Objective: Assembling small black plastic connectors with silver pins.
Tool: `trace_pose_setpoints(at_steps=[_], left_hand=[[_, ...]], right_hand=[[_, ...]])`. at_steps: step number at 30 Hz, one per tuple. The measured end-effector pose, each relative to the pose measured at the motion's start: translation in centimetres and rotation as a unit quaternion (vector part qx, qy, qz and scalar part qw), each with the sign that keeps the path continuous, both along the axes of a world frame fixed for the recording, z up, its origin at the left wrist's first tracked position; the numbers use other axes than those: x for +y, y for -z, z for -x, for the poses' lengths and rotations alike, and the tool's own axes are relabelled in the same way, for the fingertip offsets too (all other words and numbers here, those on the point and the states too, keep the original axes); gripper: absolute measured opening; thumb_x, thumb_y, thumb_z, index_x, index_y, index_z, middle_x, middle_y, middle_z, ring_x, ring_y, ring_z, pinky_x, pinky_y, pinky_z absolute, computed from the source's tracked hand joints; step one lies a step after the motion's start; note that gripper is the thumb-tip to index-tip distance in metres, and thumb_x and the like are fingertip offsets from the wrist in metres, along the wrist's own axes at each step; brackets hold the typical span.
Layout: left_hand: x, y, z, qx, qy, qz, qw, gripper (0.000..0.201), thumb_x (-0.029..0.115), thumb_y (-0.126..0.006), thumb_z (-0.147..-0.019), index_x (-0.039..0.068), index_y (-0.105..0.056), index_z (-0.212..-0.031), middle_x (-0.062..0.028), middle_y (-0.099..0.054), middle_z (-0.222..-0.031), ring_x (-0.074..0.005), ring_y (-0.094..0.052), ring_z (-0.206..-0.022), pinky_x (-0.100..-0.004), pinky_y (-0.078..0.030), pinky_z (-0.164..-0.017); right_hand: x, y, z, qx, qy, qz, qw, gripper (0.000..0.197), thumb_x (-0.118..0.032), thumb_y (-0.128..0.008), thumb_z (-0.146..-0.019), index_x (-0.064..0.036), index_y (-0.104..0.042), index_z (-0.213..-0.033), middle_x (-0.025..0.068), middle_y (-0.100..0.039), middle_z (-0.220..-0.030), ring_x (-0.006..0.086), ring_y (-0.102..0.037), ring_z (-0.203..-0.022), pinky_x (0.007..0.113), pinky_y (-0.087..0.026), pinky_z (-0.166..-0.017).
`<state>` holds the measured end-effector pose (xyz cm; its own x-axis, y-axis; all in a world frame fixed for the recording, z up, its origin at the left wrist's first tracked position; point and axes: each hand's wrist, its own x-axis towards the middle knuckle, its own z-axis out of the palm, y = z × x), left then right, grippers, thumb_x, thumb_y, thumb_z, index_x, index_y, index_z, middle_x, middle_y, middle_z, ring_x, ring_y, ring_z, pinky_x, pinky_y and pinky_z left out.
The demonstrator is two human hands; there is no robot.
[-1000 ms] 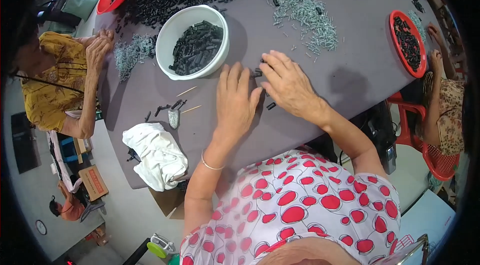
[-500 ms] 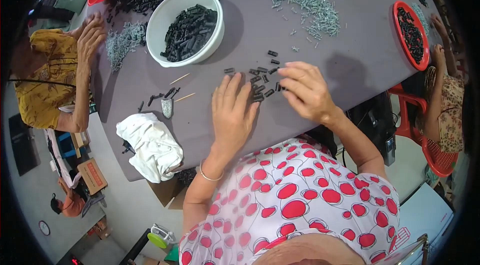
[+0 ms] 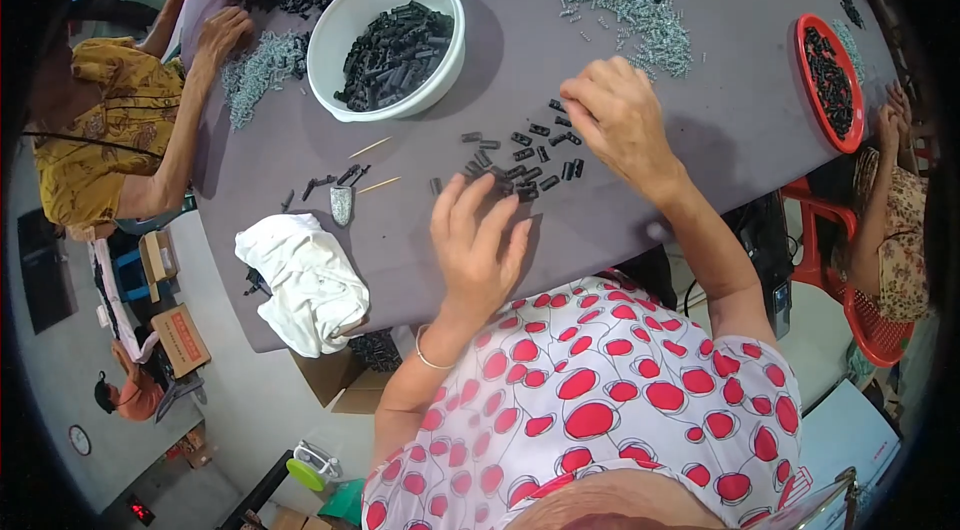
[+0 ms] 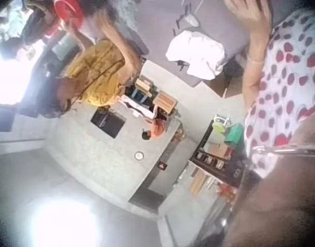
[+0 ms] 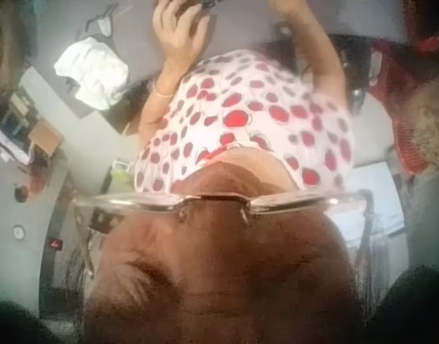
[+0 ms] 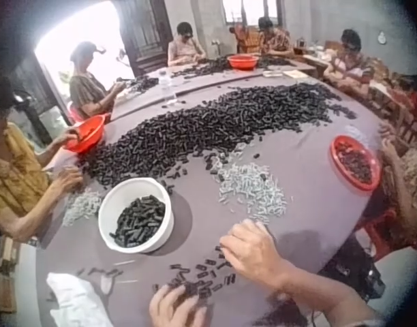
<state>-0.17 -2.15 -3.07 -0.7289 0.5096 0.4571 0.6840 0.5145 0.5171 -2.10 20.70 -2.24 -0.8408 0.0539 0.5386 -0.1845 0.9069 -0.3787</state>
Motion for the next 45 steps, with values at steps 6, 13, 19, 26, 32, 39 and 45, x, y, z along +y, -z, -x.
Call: trace_pose_setpoints(at_steps=[6, 13, 19, 26, 32, 39, 45], left_hand=[[0.7, -0.2, -0.7, -0.028, 0.061, -0.067, 0.996, 0.027, -0.001, -0.072, -0.066, 0.003, -0.065, -0.092, -0.0118, -0.061, -0.104, -0.0307, -0.057, -0.098, -0.0383, -0.046, -0.084], [1.5, -2.4, -0.5, -0.519, 0.010, -0.297, 0.802, 0.018, 0.007, -0.062, -0.090, -0.003, -0.060, -0.105, -0.0078, -0.065, -0.098, -0.0116, -0.062, -0.084, -0.0254, -0.051, -0.075], [3.2, -2.4, 0.3, -0.595, 0.059, -0.400, 0.695, 0.021, 0.008, -0.061, -0.091, -0.005, -0.058, -0.107, -0.0102, -0.065, -0.099, -0.0140, -0.063, -0.087, -0.0265, -0.052, -0.078], [3.5, -2.2, -0.3, -0.647, 0.032, -0.452, 0.613, 0.020, 0.006, -0.059, -0.091, -0.006, -0.061, -0.108, -0.0104, -0.065, -0.099, -0.0152, -0.063, -0.087, -0.0271, -0.054, -0.077], [2.3, -2.1, -0.1, -0.628, 0.018, -0.403, 0.666, 0.017, 0.012, -0.050, -0.097, 0.001, -0.055, -0.109, -0.0114, -0.064, -0.099, -0.0202, -0.065, -0.087, -0.0305, -0.053, -0.075], [2.1, -2.2, -0.7, -0.680, 0.020, -0.334, 0.652, 0.016, 0.010, -0.055, -0.094, -0.001, -0.058, -0.105, -0.0105, -0.064, -0.092, -0.0149, -0.063, -0.073, -0.0274, -0.053, -0.069], [1.9, -2.0, -0.9, -0.651, 0.012, -0.304, 0.695, 0.017, 0.009, -0.062, -0.090, -0.001, -0.058, -0.104, -0.0097, -0.065, -0.089, -0.0139, -0.063, -0.074, -0.0260, -0.053, -0.068]], right_hand=[[0.3, 1.0, 1.5, -0.075, -0.035, -0.037, 0.996, 0.013, -0.010, -0.068, -0.071, -0.0095, -0.063, -0.083, 0.0036, -0.054, -0.079, 0.0227, -0.052, -0.080, 0.037, -0.039, -0.071], [-1.0, -1.2, -2.6, -0.066, -0.084, 0.247, 0.963, 0.020, 0.002, -0.069, -0.069, -0.0041, -0.062, -0.087, 0.0066, -0.060, -0.082, 0.0221, -0.059, -0.075, 0.033, -0.049, -0.064], [-3.1, -1.7, -4.6, 0.043, -0.112, 0.231, 0.966, 0.028, 0.006, -0.069, -0.064, -0.0032, -0.060, -0.090, 0.0081, -0.060, -0.083, 0.0231, -0.057, -0.071, 0.032, -0.047, -0.061], [-4.7, -1.0, -5.7, 0.118, -0.110, 0.129, 0.978, 0.035, 0.005, -0.067, -0.062, 0.0000, -0.062, -0.096, 0.0104, -0.058, -0.086, 0.0273, -0.055, -0.074, 0.037, -0.047, -0.064], [-1.5, 0.2, -5.5, 0.081, -0.015, 0.116, 0.990, 0.024, 0.002, -0.068, -0.066, -0.0051, -0.062, -0.087, 0.0089, -0.057, -0.082, 0.0283, -0.053, -0.073, 0.037, -0.044, -0.065], [2.2, 1.0, -2.9, -0.033, 0.086, 0.070, 0.993, 0.011, -0.007, -0.066, -0.071, -0.0128, -0.060, -0.079, 0.0002, -0.053, -0.075, 0.0214, -0.052, -0.074, 0.036, -0.037, -0.065], [2.4, 2.0, -2.0, -0.043, 0.095, 0.011, 0.995, 0.009, -0.010, -0.065, -0.072, -0.0135, -0.059, -0.077, 0.0000, -0.052, -0.075, 0.0207, -0.052, -0.076, 0.036, -0.036, -0.067]])
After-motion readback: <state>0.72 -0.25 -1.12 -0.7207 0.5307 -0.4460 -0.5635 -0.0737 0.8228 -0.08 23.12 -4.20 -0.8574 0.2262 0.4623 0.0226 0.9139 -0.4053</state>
